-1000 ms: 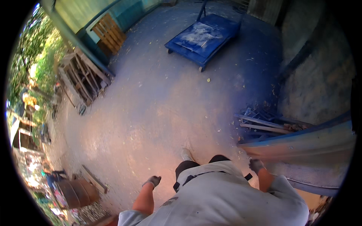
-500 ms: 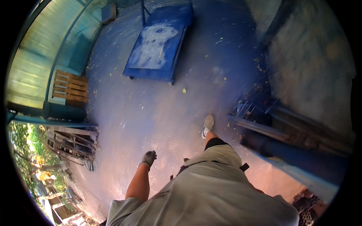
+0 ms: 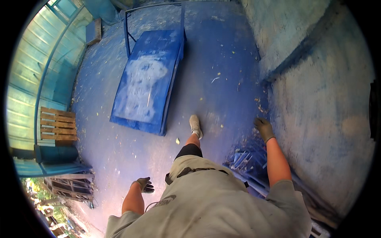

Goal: The person moves a blue hand truck into a workshop, places a cylindrical metal part on it, and then uses a wire brush to scrub the part's surface. The person rotates the part to clean different sides.

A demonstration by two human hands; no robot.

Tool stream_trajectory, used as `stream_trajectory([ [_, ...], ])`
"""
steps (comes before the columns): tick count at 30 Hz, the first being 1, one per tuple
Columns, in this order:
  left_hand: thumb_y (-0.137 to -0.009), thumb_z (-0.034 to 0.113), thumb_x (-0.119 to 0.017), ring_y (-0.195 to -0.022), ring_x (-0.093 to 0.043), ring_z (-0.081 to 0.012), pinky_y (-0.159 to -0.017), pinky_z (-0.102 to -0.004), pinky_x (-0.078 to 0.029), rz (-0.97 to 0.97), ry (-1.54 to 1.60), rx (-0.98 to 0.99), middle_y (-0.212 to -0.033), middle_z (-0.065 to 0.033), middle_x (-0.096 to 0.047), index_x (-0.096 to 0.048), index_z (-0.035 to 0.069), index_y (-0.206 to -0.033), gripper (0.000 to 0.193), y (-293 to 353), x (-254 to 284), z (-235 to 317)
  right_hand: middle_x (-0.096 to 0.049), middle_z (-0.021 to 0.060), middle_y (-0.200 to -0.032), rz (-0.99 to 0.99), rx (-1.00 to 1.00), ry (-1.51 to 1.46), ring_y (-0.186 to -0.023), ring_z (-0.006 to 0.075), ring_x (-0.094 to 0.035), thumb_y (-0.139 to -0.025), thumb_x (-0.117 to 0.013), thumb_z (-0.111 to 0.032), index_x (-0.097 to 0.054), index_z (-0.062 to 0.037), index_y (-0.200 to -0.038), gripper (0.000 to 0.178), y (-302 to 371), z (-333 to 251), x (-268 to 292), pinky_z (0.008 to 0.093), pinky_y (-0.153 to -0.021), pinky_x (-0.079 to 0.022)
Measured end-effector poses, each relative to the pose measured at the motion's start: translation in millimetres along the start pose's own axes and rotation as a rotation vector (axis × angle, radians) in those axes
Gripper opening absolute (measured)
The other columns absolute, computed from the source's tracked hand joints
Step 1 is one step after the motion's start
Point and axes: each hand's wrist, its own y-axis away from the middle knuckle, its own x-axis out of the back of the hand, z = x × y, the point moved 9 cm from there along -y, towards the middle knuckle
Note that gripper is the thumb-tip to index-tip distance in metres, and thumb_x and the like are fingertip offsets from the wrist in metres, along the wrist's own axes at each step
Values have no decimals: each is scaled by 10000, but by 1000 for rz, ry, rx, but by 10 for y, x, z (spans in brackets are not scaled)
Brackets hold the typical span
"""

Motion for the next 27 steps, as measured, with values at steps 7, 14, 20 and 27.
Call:
stream_trajectory([
  [7,-1147,490,-577,-894,-802,-489,-766,-616,-698,211,-80,-175,-1131,-279,-758,-605,-70,-1311,584,313,-71,3705,-816,211,-1035,-438,136,1184,-957,400,-802,-950,-628,-266,-817,-62,-991,281,-29,922,-474,517,-894,-631],
  [14,-1109,433,-633,-895,-786,-270,-798,-381,-654,220,-339,-667,-1095,-166,-805,-711,-47,-1317,530,1691,-1305,8293,-801,199,-1197,-666,-579,613,-1087,392,-774,-1002,-619,-355,-793,-91,-1188,367,-341,587,-803,525,-956,-604],
  [20,-1102,574,-572,-1158,-764,-319,-1074,-441,-542,370,-683,-876,-1177,-142,-828,-761,22,-1329,626,2602,-2438,10803,-798,177,-1167,-560,-648,565,-1055,363,-771,-992,-649,-337,-803,-96,-1138,321,-3144,320,-529,486,-930,-609],
  [27,-1101,703,-444,-1315,-688,-480,-1170,-511,-482,406,-715,-794,-1317,-265,-776,-755,27,-1355,786,2975,-2966,12661,-795,152,-1132,-115,99,1042,-1017,329,-768,-981,-683,-316,-813,-101,-1080,270,-8407,-1217,1141,440,-900,-615],
])
